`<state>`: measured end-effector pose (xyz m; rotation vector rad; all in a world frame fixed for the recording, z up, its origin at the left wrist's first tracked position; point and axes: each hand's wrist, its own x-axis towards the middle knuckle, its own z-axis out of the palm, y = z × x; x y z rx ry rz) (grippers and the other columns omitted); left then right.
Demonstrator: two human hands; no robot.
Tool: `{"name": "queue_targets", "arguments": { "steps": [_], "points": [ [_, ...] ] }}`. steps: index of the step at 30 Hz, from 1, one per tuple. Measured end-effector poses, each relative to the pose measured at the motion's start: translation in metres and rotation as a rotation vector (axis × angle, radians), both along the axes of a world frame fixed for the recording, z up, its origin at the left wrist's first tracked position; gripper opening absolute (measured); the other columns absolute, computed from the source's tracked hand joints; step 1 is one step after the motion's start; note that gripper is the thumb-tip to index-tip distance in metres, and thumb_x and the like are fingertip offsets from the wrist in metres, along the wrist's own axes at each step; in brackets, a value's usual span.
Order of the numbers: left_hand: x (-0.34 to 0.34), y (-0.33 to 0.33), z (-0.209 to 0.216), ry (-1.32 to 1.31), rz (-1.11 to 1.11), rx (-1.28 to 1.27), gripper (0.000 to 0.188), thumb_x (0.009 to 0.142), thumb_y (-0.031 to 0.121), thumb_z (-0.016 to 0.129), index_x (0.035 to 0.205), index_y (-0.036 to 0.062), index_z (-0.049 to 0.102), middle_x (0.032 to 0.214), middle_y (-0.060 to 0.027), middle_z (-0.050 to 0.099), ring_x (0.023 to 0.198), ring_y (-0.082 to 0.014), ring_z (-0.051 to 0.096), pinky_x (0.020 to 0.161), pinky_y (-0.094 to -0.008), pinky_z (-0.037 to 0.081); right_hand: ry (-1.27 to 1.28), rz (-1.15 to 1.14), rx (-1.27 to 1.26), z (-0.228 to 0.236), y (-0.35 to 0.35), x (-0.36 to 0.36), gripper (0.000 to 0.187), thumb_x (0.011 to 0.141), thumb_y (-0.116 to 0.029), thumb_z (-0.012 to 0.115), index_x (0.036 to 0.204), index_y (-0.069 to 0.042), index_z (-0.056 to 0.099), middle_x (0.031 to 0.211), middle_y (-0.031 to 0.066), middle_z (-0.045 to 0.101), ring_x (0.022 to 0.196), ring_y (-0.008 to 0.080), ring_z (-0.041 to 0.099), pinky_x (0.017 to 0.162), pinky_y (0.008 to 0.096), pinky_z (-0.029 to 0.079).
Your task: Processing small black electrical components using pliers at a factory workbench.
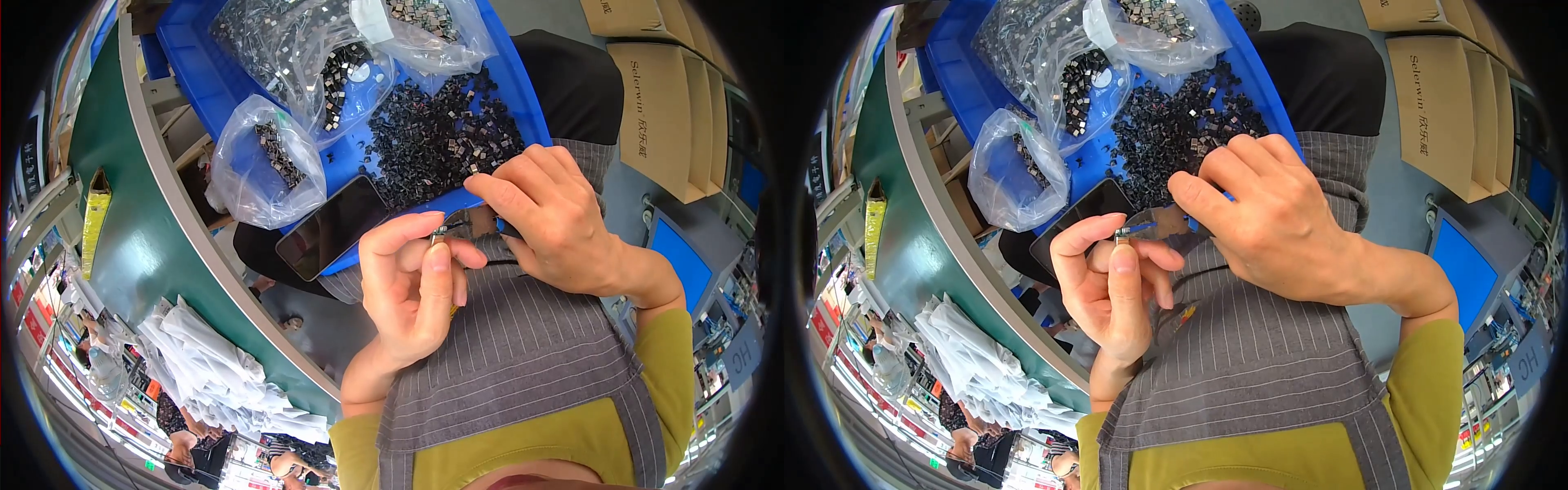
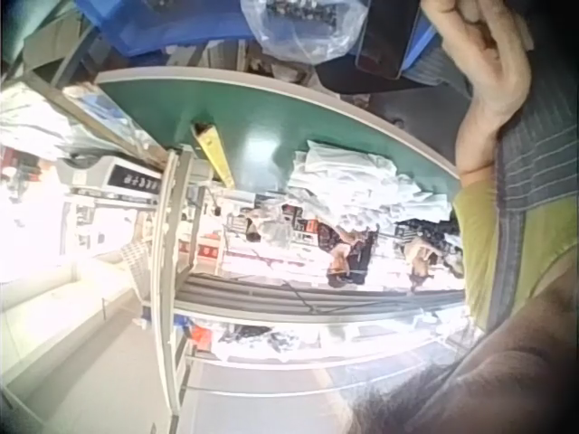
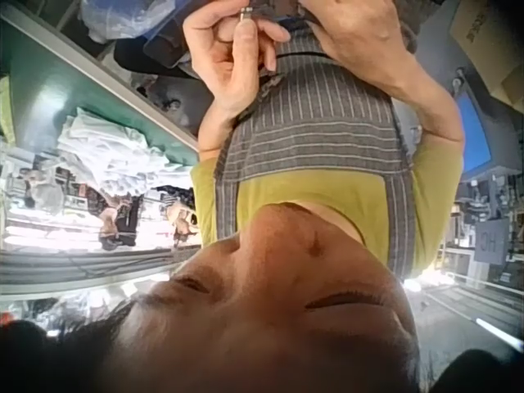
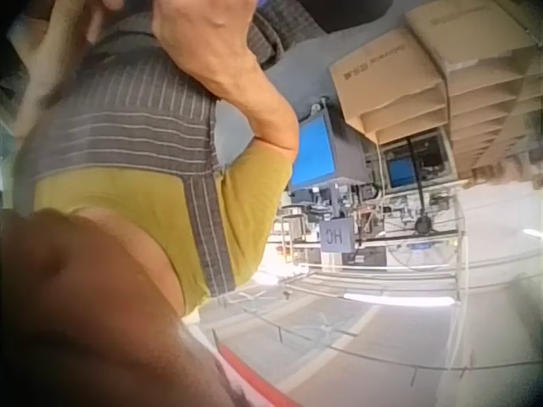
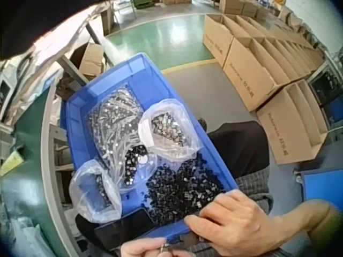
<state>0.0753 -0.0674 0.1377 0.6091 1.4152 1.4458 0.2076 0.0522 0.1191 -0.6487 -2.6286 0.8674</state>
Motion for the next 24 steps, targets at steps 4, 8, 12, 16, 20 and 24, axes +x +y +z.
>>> {"name": "queue_targets", "arguments": {
  "steps": [4,8,12,16,20,24],
  "points": [
    [-0.0021,-0.0019,-0.0015,0.016,-0.020,0.003,0.023,0.096,0.009,0.044,0.116,-0.0002,0.037,0.075,-0.0173,0.064,0.045,-0.0080,0.048,0.045,-0.0175,0.038,-0.043,0.023,-0.075,0.0023,-0.0021,0.0015,0.029,0.062,0.001,0.062,0.090,-0.004,0.057,0.076,0.0061,0.050,0.073,0.0238,0.051,0.065,0.0352,0.038],
    [-0.0028,-0.0010,-0.0005,0.087,-0.056,-0.018,0.020,0.096,0.009,0.043,0.114,-0.0006,0.040,0.075,-0.0167,0.064,0.045,-0.0074,0.048,0.046,-0.0172,0.038,-0.125,0.081,-0.287,0.0048,-0.0036,0.0046,0.039,0.055,0.007,0.065,0.090,-0.006,0.055,0.079,0.0054,0.052,0.075,0.0256,0.052,0.065,0.0359,0.039],
    [-0.0010,0.0003,0.0004,0.130,-0.047,-0.083,0.019,0.096,0.008,0.043,0.113,-0.0005,0.041,0.074,-0.0155,0.064,0.046,-0.0068,0.048,0.045,-0.0169,0.037,-0.162,0.069,-0.275,0.0054,-0.0041,0.0052,0.037,0.057,0.006,0.067,0.090,-0.006,0.054,0.079,0.0045,0.053,0.076,0.0252,0.053,0.065,0.0356,0.039],
    [-0.0030,0.0001,0.0008,0.054,-0.041,-0.071,0.019,0.096,0.008,0.044,0.113,-0.0004,0.042,0.074,-0.0150,0.064,0.046,-0.0066,0.047,0.045,-0.0168,0.036,-0.153,0.076,-0.308,0.0077,-0.0024,0.0054,0.036,0.058,0.004,0.068,0.090,-0.006,0.054,0.080,0.0041,0.054,0.077,0.0250,0.053,0.065,0.0356,0.039],
    [-0.0045,-0.0001,0.0006,-0.007,-0.053,-0.081,0.018,0.096,0.009,0.045,0.112,-0.0002,0.043,0.073,-0.0152,0.063,0.045,-0.0069,0.046,0.044,-0.0169,0.036,-0.153,0.100,-0.390,0.0060,-0.0028,0.0082,0.034,0.061,0.004,0.068,0.090,-0.005,0.053,0.081,0.0061,0.054,0.078,0.0268,0.055,0.067,0.0368,0.041],
    [-0.0100,-0.0011,-0.0024,-0.178,-0.076,-0.049,0.019,0.095,0.001,0.042,0.114,-0.0008,0.042,0.078,-0.0136,0.062,0.049,-0.0036,0.045,0.047,-0.0167,0.038,-0.122,0.141,-0.571,0.0064,-0.0002,0.0091,0.028,0.067,0.002,0.067,0.090,-0.004,0.052,0.081,0.0100,0.055,0.079,0.0313,0.056,0.068,0.0393,0.043]
  ]
}}
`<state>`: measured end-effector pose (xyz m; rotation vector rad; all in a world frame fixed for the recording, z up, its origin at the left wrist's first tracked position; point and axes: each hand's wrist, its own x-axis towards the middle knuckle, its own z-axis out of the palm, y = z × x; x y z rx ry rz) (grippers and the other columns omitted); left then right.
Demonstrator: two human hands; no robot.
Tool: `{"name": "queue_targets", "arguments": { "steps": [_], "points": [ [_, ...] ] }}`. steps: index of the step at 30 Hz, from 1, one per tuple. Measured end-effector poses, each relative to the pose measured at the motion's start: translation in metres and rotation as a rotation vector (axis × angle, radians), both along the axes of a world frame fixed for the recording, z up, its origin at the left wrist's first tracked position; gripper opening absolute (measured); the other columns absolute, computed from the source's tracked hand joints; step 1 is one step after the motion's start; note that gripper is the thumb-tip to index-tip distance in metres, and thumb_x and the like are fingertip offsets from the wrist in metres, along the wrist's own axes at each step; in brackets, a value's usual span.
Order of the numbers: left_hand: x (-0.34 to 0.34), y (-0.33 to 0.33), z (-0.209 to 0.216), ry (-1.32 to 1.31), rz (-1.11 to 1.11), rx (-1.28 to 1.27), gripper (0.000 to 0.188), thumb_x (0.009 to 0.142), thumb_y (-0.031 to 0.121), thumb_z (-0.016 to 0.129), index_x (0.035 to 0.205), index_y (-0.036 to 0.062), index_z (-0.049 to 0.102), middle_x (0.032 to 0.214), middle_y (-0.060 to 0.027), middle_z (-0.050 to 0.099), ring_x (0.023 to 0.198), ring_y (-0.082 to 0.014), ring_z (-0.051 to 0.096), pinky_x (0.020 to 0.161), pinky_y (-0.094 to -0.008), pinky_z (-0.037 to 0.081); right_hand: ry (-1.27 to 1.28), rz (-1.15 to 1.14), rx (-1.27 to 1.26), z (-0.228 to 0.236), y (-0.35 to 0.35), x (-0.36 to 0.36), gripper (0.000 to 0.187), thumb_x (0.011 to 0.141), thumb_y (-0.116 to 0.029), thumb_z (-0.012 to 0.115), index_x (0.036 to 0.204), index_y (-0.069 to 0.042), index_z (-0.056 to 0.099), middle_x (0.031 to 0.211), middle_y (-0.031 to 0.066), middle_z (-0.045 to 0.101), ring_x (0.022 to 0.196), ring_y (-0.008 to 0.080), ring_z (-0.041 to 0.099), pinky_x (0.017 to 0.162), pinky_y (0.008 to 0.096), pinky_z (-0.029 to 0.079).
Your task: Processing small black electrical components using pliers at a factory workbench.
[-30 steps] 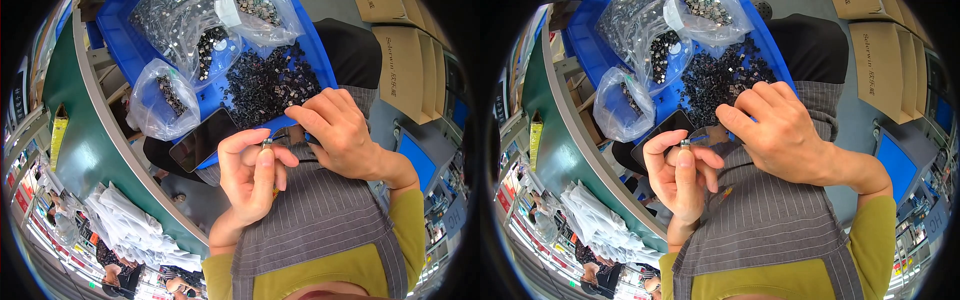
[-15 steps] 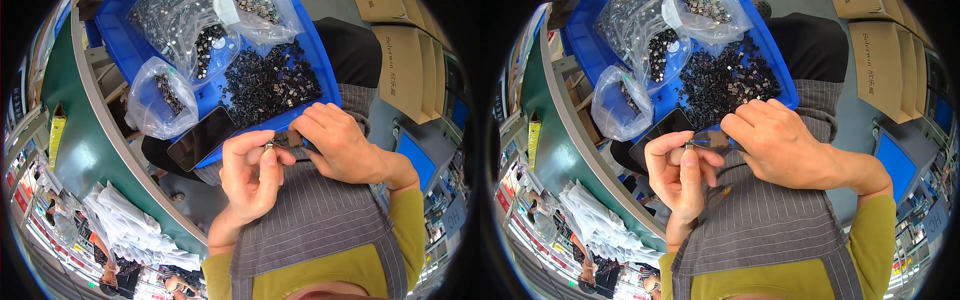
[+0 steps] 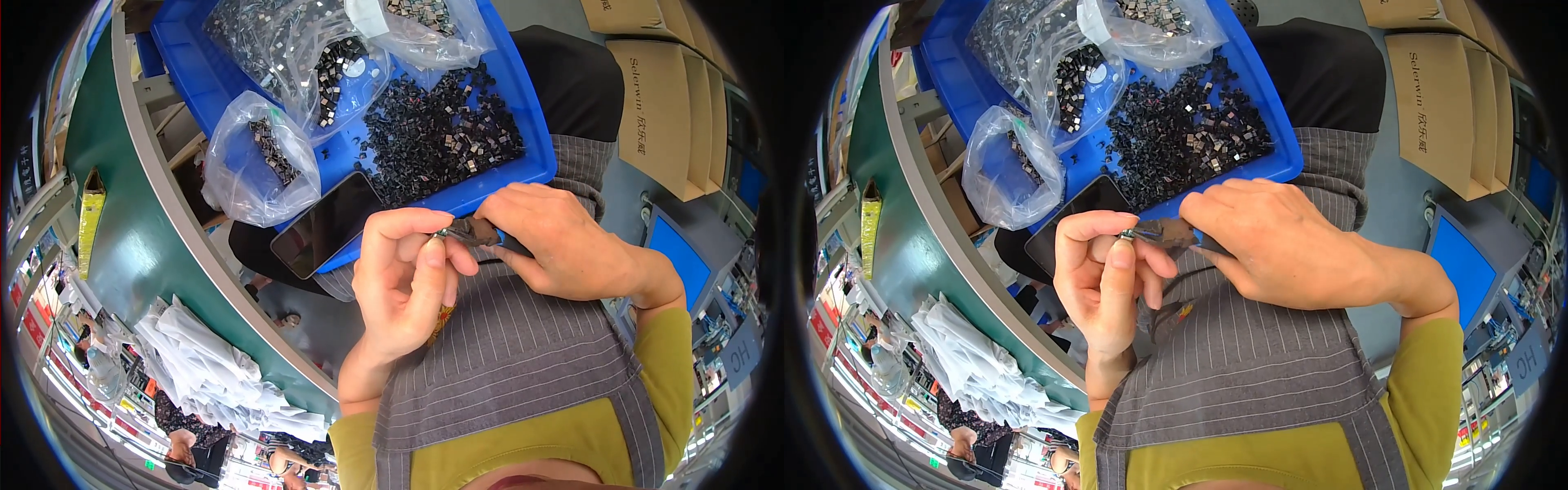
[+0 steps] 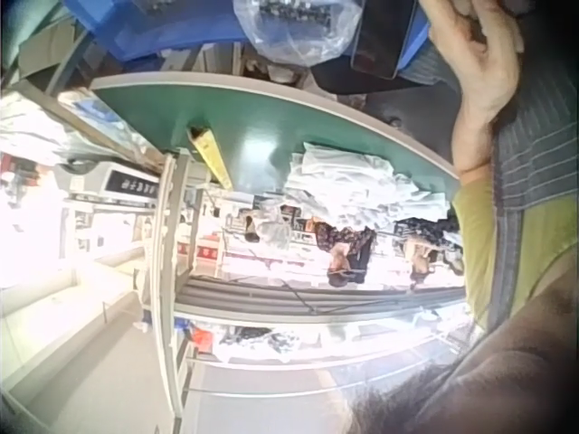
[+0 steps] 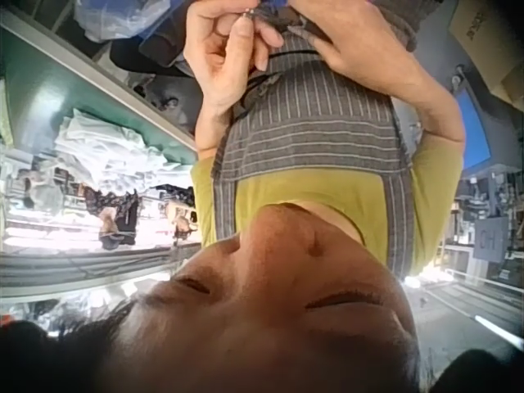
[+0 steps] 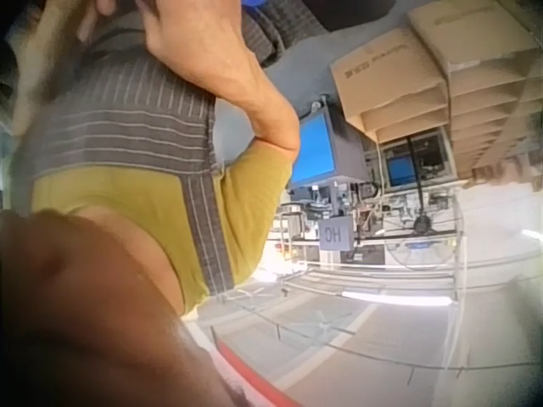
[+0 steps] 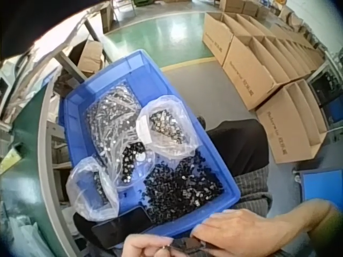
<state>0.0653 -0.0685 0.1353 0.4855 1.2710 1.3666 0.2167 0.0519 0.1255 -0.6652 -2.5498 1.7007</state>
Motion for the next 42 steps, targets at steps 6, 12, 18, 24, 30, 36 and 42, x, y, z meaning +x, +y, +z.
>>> {"name": "queue_targets", "arguments": {
  "steps": [6,12,18,24,30,36,42],
  "points": [
    [-0.006,-0.002,0.000,-0.132,-0.019,0.024,0.018,0.097,0.004,0.041,0.114,-0.0008,0.042,0.078,-0.0140,0.062,0.049,-0.0048,0.046,0.047,-0.0166,0.038,-0.088,0.089,-0.355,0.007,0.007,-0.003,0.020,0.084,-0.011,0.061,0.099,0.000,0.052,0.085,0.0166,0.060,0.084,0.0362,0.059,0.070,0.0431,0.046],
    [-0.006,0.000,0.003,-0.144,-0.023,0.014,0.018,0.097,0.007,0.041,0.114,-0.0009,0.042,0.077,-0.0139,0.062,0.048,-0.0053,0.046,0.046,-0.0169,0.038,-0.138,0.155,-0.566,0.008,0.014,-0.003,0.025,0.091,-0.020,0.055,0.105,0.001,0.053,0.084,0.0161,0.062,0.076,0.0340,0.061,0.072,0.0402,0.047],
    [-0.006,-0.001,0.002,-0.164,-0.016,0.019,0.018,0.098,0.007,0.041,0.114,-0.0008,0.042,0.077,-0.0137,0.062,0.049,-0.0060,0.047,0.045,-0.0169,0.037,-0.215,0.165,-0.884,0.008,0.018,-0.005,0.025,0.092,-0.022,0.055,0.102,0.001,0.052,0.080,0.0111,0.060,0.066,0.0171,0.059,0.065,0.0323,0.048],
    [-0.001,0.003,0.001,-0.091,0.038,-0.007,0.023,0.096,0.012,0.045,0.112,-0.0034,0.043,0.066,-0.0116,0.059,0.042,-0.0056,0.040,0.040,-0.0165,0.029,-0.111,0.135,-0.981,0.003,0.014,-0.004,0.024,0.094,-0.022,0.053,0.102,0.001,0.052,0.078,0.0068,0.058,0.066,0.0143,0.057,0.062,0.0290,0.047],
    [-0.002,0.001,-0.012,0.033,-0.010,0.156,0.031,0.094,0.013,0.048,0.119,-0.0045,0.040,0.063,-0.0070,0.054,0.047,-0.0049,0.039,0.043,-0.0186,0.026,-0.095,0.126,-0.885,0.004,0.017,-0.006,0.025,0.094,-0.023,0.053,0.101,0.001,0.052,0.080,0.0080,0.059,0.070,0.0157,0.059,0.066,0.0308,0.048],
    [0.002,0.003,-0.013,0.036,-0.014,0.134,0.046,0.094,0.012,0.049,0.132,-0.0074,0.030,0.064,-0.0042,0.051,0.052,-0.0055,0.042,0.048,-0.0181,0.030,-0.072,0.143,-0.829,0.003,0.016,-0.007,0.030,0.092,-0.025,0.053,0.103,0.002,0.052,0.085,0.0116,0.062,0.076,0.0204,0.062,0.071,0.0340,0.047],
    [-0.006,0.003,-0.015,0.060,-0.106,0.114,0.050,0.093,0.012,0.049,0.134,-0.0077,0.029,0.064,-0.0037,0.050,0.053,-0.0058,0.043,0.049,-0.0184,0.031,-0.112,0.228,-0.748,-0.003,0.018,-0.003,0.035,0.092,-0.028,0.052,0.107,0.003,0.051,0.090,0.0163,0.062,0.081,0.0287,0.060,0.073,0.0372,0.045]
  ]
}}
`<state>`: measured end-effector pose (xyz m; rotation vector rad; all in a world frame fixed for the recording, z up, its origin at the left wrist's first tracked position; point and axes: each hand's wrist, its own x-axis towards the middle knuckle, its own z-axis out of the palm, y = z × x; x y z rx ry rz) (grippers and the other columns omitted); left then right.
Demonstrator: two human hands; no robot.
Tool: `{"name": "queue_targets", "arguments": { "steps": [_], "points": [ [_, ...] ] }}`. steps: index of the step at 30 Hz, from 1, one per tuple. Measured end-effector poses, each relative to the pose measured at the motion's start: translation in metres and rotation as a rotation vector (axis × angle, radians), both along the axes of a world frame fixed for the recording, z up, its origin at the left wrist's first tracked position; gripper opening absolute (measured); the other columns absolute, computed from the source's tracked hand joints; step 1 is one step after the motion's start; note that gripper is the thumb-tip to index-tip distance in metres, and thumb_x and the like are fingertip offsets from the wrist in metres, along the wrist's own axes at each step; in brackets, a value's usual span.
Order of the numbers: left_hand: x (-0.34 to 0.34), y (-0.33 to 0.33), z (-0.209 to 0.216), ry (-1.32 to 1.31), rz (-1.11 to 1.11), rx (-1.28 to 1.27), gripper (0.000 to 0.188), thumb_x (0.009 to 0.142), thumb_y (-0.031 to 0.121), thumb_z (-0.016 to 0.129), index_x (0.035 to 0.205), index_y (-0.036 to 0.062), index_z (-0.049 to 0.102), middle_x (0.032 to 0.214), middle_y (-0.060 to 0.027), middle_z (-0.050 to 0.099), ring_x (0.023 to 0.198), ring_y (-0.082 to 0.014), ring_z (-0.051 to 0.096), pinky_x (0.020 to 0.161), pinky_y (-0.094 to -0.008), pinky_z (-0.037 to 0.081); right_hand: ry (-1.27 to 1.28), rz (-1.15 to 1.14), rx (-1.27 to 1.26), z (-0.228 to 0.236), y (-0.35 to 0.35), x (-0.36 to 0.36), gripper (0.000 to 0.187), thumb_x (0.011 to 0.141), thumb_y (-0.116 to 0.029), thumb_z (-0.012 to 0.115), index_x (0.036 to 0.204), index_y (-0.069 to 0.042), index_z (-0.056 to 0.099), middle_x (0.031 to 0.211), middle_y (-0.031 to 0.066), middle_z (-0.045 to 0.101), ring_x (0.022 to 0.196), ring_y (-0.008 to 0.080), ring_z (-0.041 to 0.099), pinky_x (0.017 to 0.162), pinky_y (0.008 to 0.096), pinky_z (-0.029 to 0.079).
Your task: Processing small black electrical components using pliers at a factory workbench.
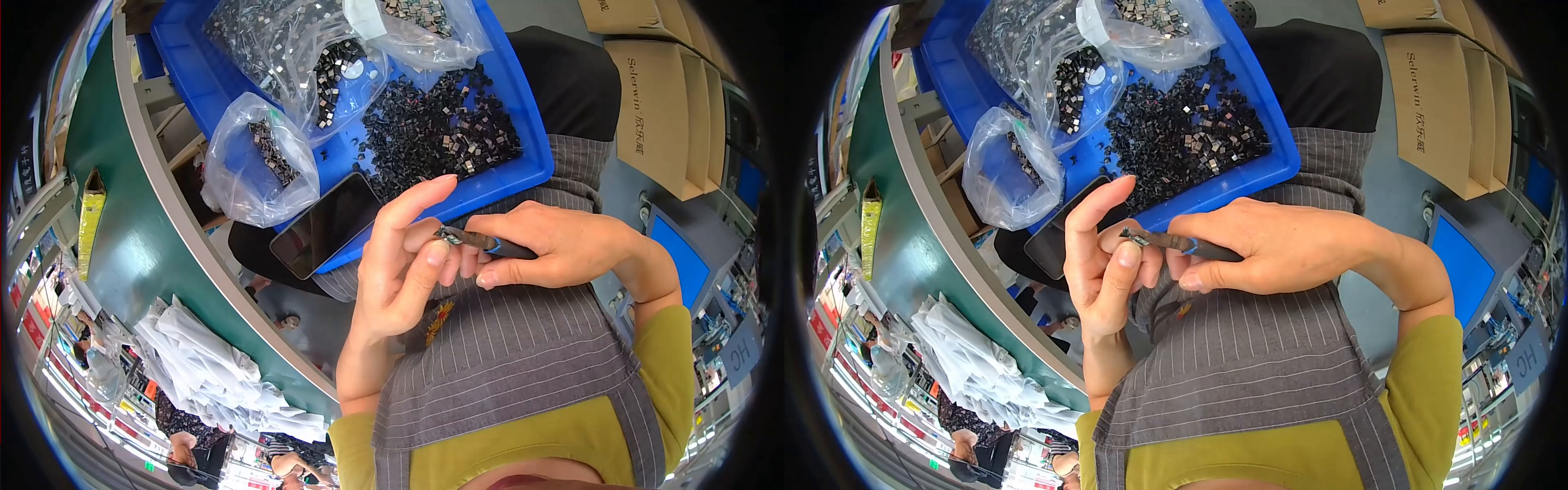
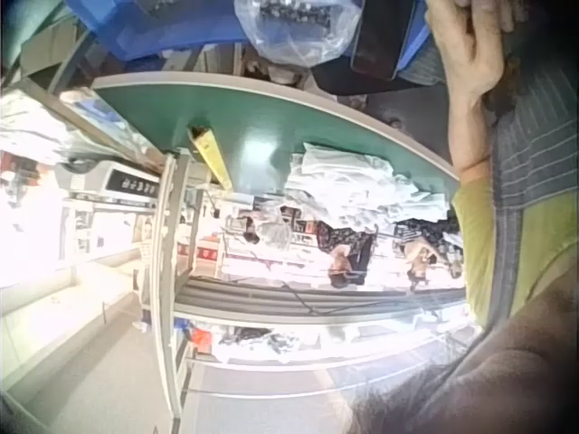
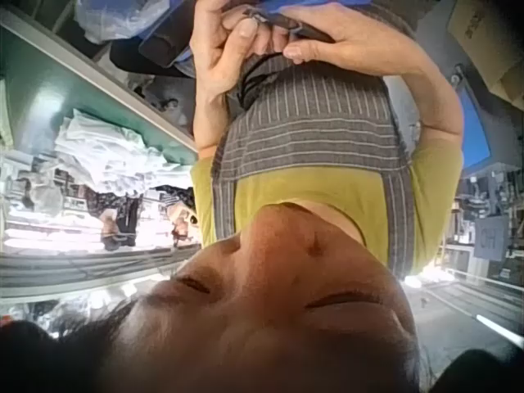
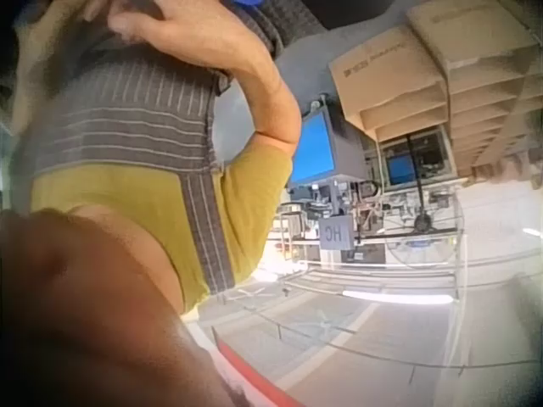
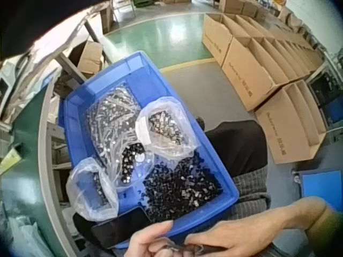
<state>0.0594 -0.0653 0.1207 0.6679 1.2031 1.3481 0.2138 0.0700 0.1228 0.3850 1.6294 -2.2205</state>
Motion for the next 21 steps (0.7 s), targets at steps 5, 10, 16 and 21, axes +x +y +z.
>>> {"name": "queue_targets", "arguments": {
  "steps": [5,10,16,21],
  "points": [
    [-0.004,0.000,-0.001,-0.006,-0.032,-0.005,0.049,0.094,0.013,0.049,0.134,-0.0081,0.031,0.063,-0.0035,0.050,0.053,-0.0055,0.043,0.048,-0.0184,0.030,-0.002,0.028,0.016,0.000,0.000,-0.001,0.037,0.093,-0.030,0.052,0.109,0.004,0.050,0.092,0.0179,0.062,0.086,0.0317,0.060,0.076,0.0391,0.045],
    [-0.011,0.000,0.002,0.027,-0.159,-0.019,0.043,0.093,0.001,0.043,0.135,-0.0042,0.036,0.063,-0.0030,0.049,0.059,-0.0087,0.047,0.055,-0.0228,0.038,-0.006,0.024,0.004,0.000,0.001,0.001,0.039,0.093,-0.032,0.051,0.109,0.003,0.050,0.094,0.0172,0.062,0.089,0.0320,0.059,0.078,0.0387,0.045],
    [-0.011,0.005,0.015,0.023,-0.164,-0.084,0.043,0.091,0.000,0.044,0.134,-0.0028,0.039,0.061,-0.0026,0.048,0.060,-0.0092,0.048,0.060,-0.0245,0.041,0.038,0.064,0.027,-0.006,0.000,0.005,0.041,0.094,-0.035,0.051,0.113,0.001,0.048,0.097,0.0155,0.062,0.091,0.0312,0.059,0.080,0.0392,0.045],
    [-0.012,0.005,0.016,0.013,-0.179,-0.137,0.044,0.091,-0.001,0.044,0.134,-0.0013,0.039,0.062,-0.0020,0.049,0.062,-0.0093,0.049,0.062,-0.0253,0.042,-0.026,0.079,0.026,0.003,0.003,-0.001,0.041,0.093,-0.035,0.051,0.114,0.001,0.047,0.095,0.0168,0.061,0.091,0.0323,0.060,0.079,0.0392,0.045]
  ]
}}
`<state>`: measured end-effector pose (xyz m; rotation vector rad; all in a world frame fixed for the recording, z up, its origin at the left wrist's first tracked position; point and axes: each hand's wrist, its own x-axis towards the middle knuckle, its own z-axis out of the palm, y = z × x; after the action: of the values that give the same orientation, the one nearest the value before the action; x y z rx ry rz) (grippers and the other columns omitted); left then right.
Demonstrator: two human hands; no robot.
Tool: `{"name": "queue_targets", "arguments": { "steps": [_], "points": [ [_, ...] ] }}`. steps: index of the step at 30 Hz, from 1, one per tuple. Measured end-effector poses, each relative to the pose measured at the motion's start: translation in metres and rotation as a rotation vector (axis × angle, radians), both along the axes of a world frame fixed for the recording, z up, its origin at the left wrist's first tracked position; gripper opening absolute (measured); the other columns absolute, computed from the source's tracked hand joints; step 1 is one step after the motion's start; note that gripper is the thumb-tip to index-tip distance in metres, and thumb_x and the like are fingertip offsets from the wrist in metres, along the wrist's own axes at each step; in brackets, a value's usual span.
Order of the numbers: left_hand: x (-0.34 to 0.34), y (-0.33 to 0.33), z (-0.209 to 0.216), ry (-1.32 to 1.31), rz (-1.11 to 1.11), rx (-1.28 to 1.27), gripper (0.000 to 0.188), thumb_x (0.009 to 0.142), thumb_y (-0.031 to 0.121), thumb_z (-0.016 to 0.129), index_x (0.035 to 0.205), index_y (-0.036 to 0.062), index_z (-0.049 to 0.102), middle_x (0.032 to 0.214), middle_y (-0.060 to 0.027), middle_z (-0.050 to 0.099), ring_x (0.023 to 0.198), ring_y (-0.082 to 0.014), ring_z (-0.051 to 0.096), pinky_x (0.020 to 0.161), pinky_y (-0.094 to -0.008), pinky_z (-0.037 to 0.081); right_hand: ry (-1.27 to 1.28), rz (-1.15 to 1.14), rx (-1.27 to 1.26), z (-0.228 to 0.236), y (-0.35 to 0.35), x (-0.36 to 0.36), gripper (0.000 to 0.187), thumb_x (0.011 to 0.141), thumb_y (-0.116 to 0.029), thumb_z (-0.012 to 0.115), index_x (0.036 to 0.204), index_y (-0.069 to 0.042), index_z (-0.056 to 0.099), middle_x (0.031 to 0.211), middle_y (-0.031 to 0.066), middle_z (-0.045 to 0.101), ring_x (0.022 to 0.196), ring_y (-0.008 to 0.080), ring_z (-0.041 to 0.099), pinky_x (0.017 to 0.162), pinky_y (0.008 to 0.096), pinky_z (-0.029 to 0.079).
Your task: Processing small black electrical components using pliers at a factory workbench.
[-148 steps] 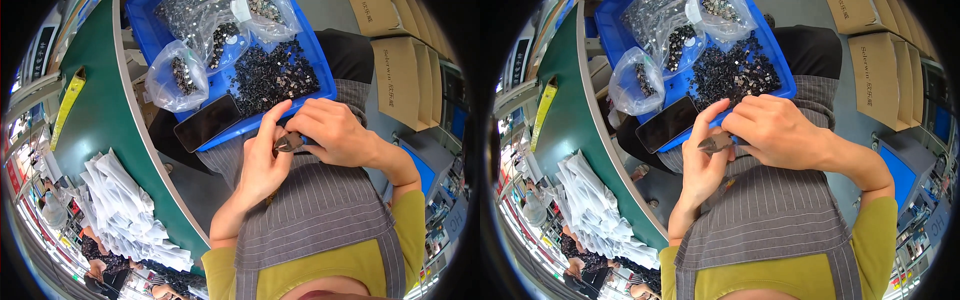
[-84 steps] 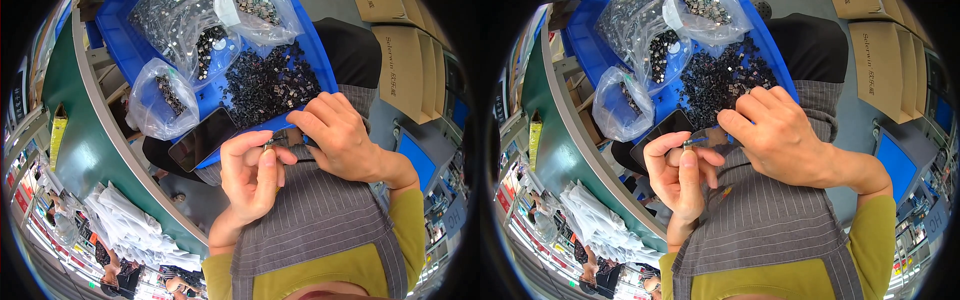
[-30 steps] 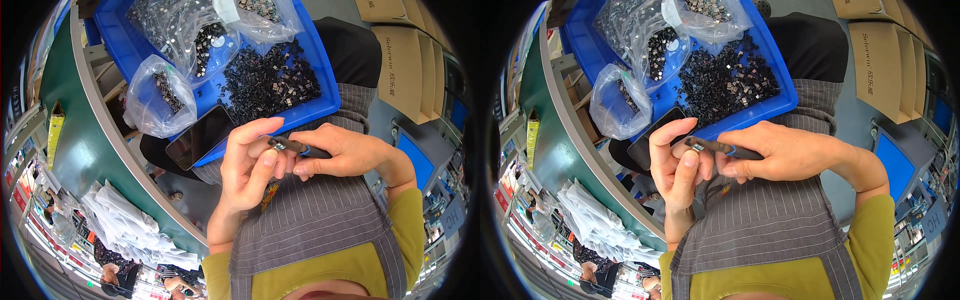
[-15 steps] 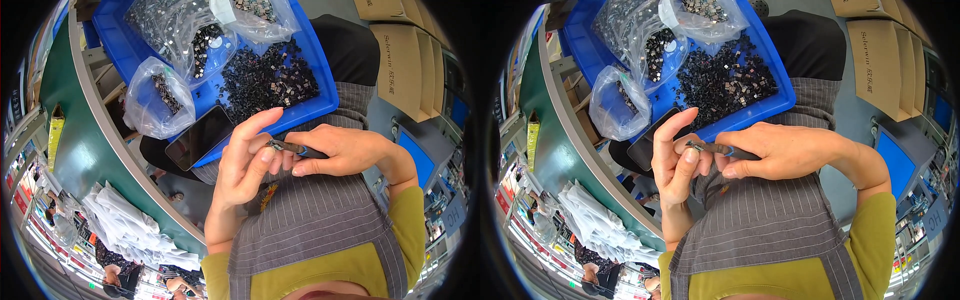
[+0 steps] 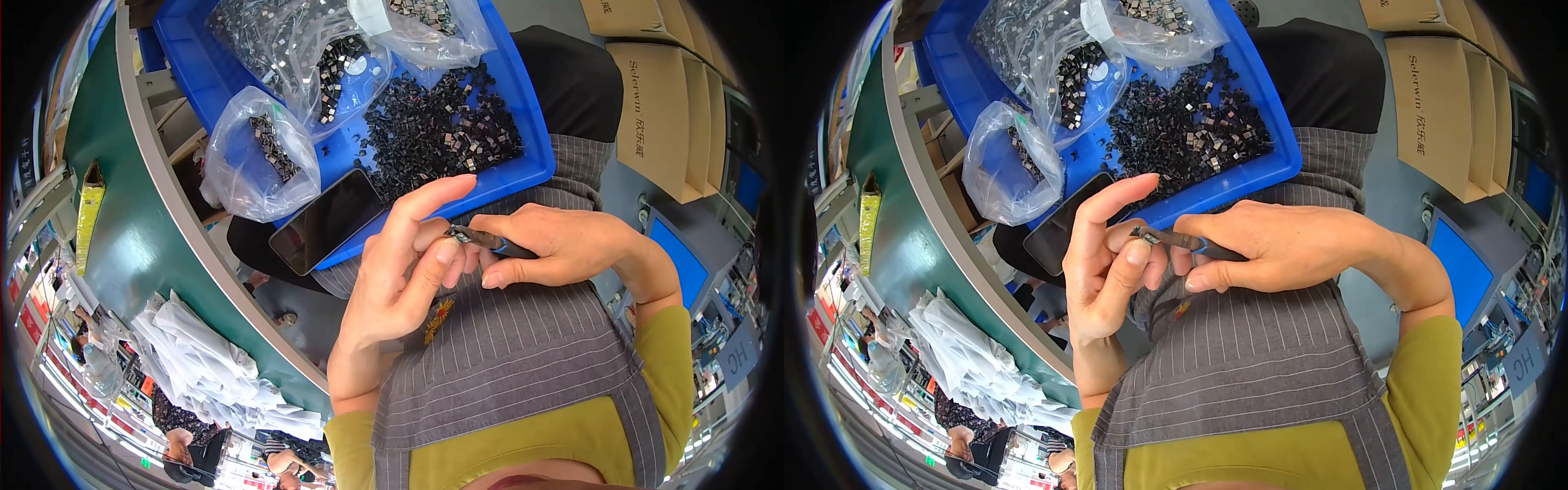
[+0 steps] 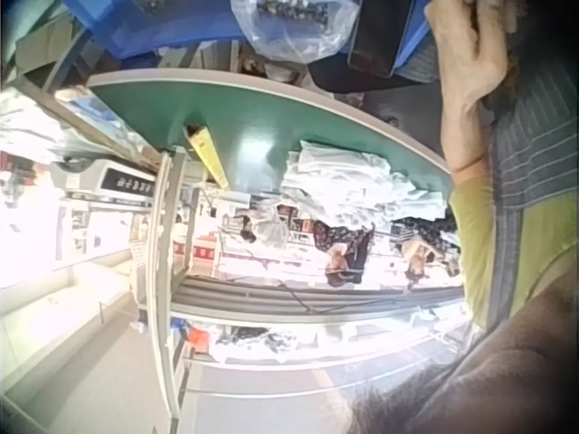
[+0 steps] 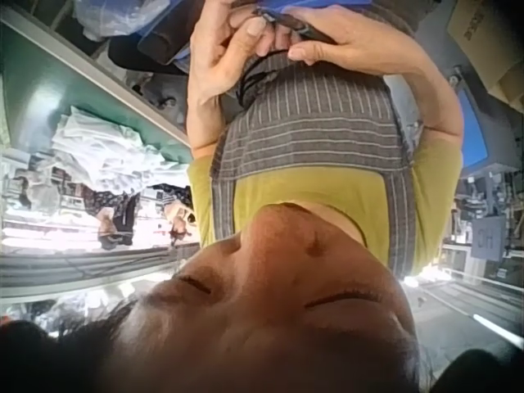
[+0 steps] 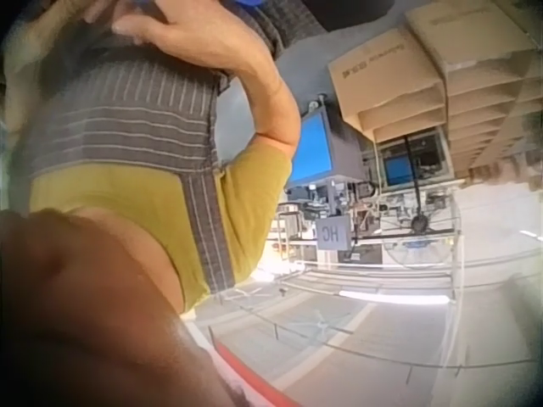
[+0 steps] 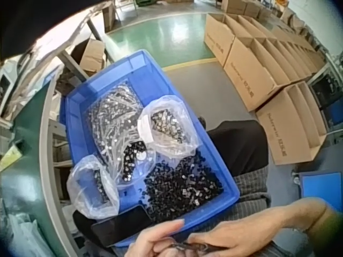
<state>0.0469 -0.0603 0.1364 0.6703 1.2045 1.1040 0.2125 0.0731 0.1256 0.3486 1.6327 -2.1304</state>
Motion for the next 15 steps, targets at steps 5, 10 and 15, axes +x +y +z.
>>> {"name": "queue_targets", "arguments": {
  "steps": [5,10,15],
  "points": [
    [0.002,-0.003,-0.009,0.086,0.028,0.019,0.041,0.092,0.001,0.045,0.133,0.0010,0.041,0.064,-0.0023,0.053,0.060,-0.0083,0.050,0.060,-0.0235,0.043,-0.021,-0.059,0.164,0.004,-0.005,-0.002,0.040,0.092,-0.028,0.055,0.116,0.003,0.046,0.088,0.0172,0.063,0.081,0.0335,0.062,0.072,0.0404,0.047],
    [-0.001,0.000,-0.008,0.356,-0.089,-0.015,0.017,0.093,0.004,0.049,0.107,0.0007,0.057,0.072,-0.0047,0.062,0.057,-0.0103,0.054,0.053,-0.0240,0.045,-0.003,-0.208,0.221,0.001,-0.017,0.002,0.030,0.092,-0.022,0.054,0.109,0.001,0.046,0.081,0.0200,0.061,0.077,0.0387,0.059,0.068,0.0433,0.044],
    [0.006,-0.003,-0.020,0.765,-0.029,0.316,0.005,0.090,0.001,0.055,0.092,-0.0017,0.059,0.069,-0.0052,0.062,0.054,-0.0082,0.054,0.048,-0.0204,0.043,-0.039,-0.214,0.207,0.004,-0.020,0.006,0.027,0.092,-0.023,0.054,0.104,0.001,0.045,0.079,0.0217,0.059,0.079,0.0421,0.057,0.067,0.0448,0.044]
  ]
}}
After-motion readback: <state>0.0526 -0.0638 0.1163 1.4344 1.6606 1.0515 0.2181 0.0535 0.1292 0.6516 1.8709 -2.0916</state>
